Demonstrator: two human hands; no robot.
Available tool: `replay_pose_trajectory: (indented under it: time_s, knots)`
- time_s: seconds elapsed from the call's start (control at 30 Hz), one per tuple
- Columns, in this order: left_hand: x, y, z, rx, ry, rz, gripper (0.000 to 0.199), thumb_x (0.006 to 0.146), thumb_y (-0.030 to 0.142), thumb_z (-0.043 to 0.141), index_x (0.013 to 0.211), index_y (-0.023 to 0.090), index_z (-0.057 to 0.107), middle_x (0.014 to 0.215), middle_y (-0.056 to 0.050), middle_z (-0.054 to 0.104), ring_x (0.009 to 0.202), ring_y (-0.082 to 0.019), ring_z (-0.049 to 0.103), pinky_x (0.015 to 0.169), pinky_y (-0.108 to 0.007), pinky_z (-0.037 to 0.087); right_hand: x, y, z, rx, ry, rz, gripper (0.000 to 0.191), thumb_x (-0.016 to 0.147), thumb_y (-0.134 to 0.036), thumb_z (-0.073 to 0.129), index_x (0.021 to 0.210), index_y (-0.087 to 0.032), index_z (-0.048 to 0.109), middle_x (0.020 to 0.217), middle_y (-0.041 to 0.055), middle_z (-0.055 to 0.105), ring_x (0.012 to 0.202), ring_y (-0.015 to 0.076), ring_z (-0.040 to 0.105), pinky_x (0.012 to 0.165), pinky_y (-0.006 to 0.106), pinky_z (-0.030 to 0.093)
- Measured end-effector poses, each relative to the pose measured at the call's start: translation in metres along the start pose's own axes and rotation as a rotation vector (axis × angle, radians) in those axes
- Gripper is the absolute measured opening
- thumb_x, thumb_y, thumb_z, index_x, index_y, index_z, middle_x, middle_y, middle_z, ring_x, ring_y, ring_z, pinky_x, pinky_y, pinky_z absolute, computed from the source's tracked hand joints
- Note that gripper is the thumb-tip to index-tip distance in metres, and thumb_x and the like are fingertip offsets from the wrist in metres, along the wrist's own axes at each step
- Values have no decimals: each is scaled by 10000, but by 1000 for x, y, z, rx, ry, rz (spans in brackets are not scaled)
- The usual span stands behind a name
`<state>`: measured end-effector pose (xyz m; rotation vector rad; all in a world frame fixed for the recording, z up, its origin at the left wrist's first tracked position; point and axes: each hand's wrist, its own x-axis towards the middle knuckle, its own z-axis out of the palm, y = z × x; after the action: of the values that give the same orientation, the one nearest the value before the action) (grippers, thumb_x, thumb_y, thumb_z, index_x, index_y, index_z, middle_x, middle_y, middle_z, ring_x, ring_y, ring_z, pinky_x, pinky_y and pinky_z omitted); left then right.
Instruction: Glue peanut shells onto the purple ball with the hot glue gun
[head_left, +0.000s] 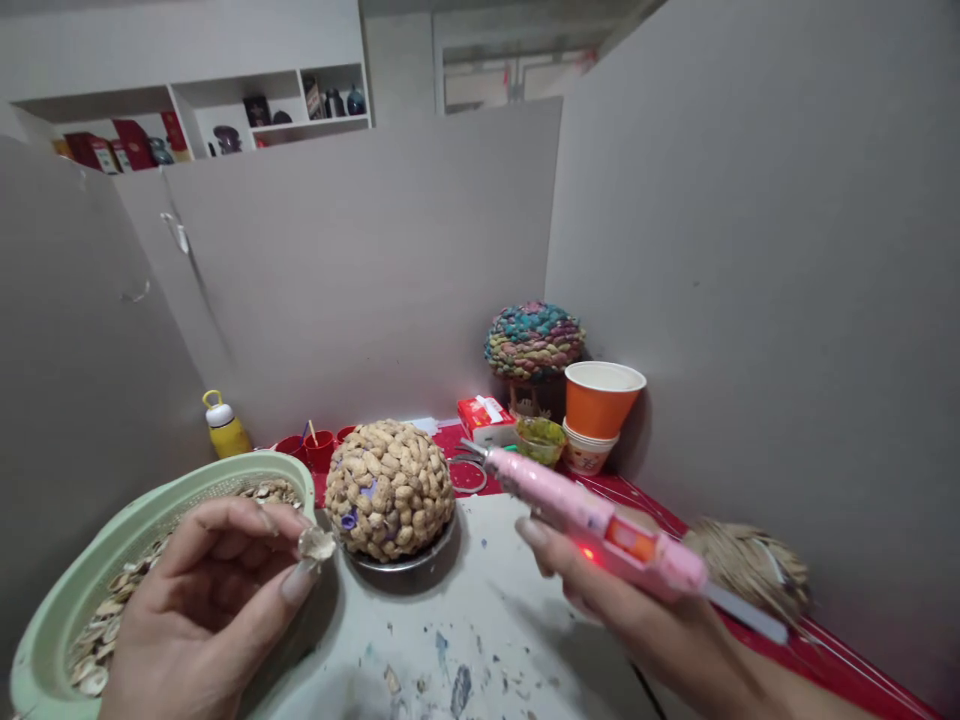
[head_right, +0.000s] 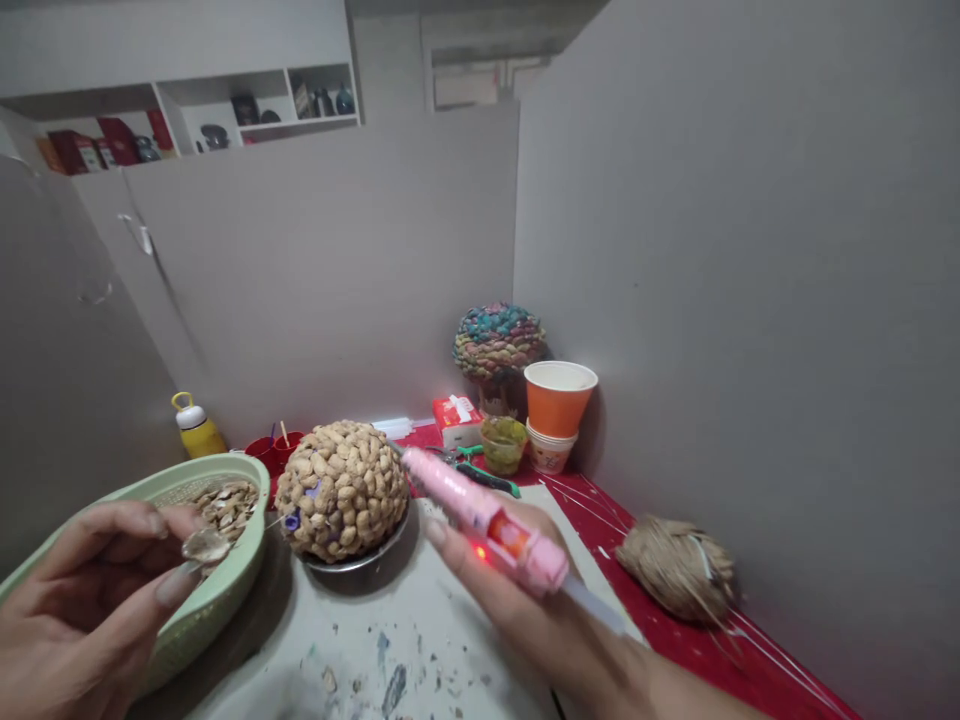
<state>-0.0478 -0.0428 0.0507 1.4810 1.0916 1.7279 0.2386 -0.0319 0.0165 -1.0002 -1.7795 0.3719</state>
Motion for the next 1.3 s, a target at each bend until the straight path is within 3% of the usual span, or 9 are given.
replay_pose_trajectory:
  time_s: [0.07,0.17,0.23,0.3,0.37,0.53,0.93,1.3]
  knots:
    - [6,4,-4,94,-53,13,258,626,248,827,800,245,637,849,-10,694,801,-184,672,698,-216,577,20,0,-6,36,82,75,189,891,-371,546,869,-223,660,620,17,584,509,170,527,420,279,395]
    - [21,10,-1,229,-158,16,219,631,255,817,778,216,658,817,-48,707,765,-208,674,698,-250,562,60,-1,-4,376,351,437,318,740,-485,688,654,-203,569,568,-14,547,442,113,428,356,232,280]
    - [32,13,5,321,-237,64,170,661,263,787,775,205,675,796,-61,708,738,-216,672,680,-265,544,86,-1,8,613,463,458,324,652,-432,738,583,-195,528,549,-28,529,477,107,458,378,218,289]
    - [41,13,13,429,-304,151,94,707,257,735,765,207,682,757,-51,700,700,-206,659,651,-264,518,105,4,24,700,518,435,277,612,-406,723,611,-196,543,591,-29,558,592,127,538,496,220,408]
    - [48,11,19,536,-355,235,22,727,221,692,737,218,673,704,-28,681,654,-187,632,621,-256,485,114,13,43,770,501,458,244,588,-385,704,639,-192,565,643,-18,595,642,139,561,561,236,442]
    - [52,2,31,688,-437,321,113,693,124,656,700,237,647,665,-2,643,633,-186,577,613,-266,427,108,36,70,860,383,577,239,564,-342,725,689,-168,621,646,-7,628,619,161,567,585,279,447]
    - [56,-19,42,984,-553,594,104,816,160,537,768,226,603,753,-37,641,690,-202,579,645,-289,433,96,47,71,845,314,592,159,612,-323,686,615,-183,610,567,-29,590,630,160,547,621,276,437]
    - [56,-27,41,1162,-610,710,136,841,93,471,844,202,553,836,-47,626,754,-198,597,679,-321,495,94,48,71,789,281,596,194,634,-368,671,680,-180,672,627,-4,645,694,192,580,672,302,432]
